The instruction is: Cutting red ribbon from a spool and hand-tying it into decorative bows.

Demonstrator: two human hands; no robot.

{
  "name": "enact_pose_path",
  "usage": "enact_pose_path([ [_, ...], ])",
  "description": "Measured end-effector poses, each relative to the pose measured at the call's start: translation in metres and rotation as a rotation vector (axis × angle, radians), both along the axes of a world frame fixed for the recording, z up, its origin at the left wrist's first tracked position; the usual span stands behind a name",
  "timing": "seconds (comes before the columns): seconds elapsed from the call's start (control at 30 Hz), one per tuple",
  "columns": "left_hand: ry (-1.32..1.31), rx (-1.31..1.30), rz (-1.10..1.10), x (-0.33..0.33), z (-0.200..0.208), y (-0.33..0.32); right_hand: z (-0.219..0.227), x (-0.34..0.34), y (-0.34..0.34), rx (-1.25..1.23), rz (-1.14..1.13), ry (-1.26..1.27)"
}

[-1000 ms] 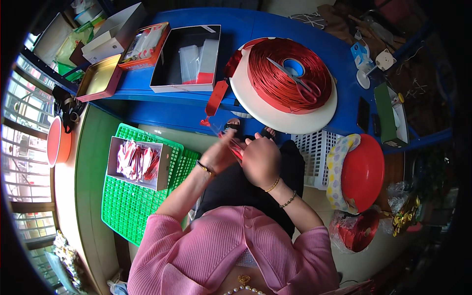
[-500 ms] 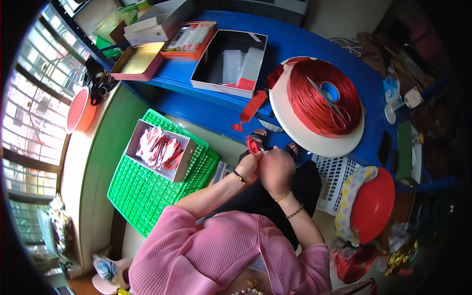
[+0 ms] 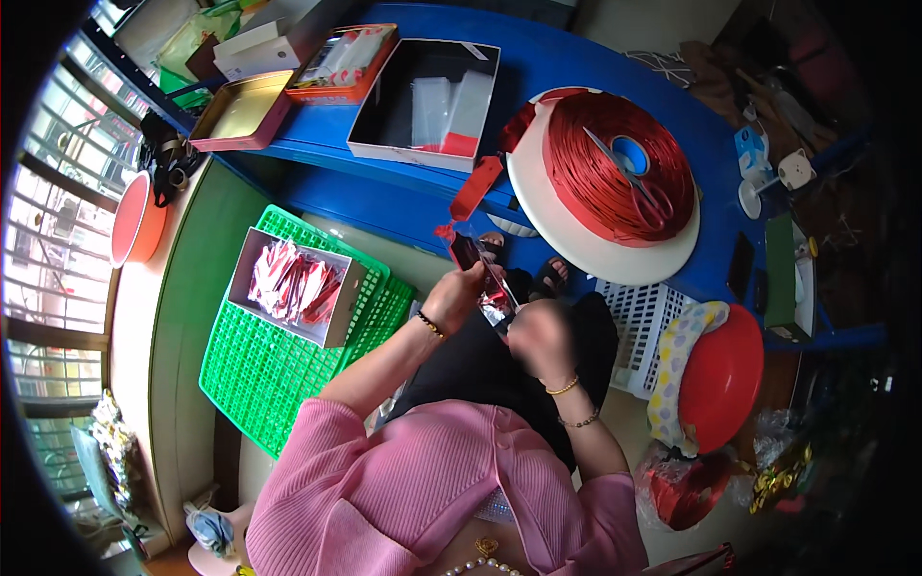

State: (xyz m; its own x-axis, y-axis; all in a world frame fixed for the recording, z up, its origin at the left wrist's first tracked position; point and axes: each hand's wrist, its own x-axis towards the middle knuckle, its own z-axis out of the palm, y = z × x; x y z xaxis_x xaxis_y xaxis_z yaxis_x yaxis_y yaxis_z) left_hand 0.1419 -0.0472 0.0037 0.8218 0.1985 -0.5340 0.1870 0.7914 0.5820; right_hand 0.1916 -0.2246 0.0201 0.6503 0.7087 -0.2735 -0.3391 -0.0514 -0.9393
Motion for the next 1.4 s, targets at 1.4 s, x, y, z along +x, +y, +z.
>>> enact_pose_path([
  [1.4,0.215,0.297,-0.320,-0.038,-0.041,-0.020,-0.037,-0.013,0.004,-0.136,0.249,-1.176],
])
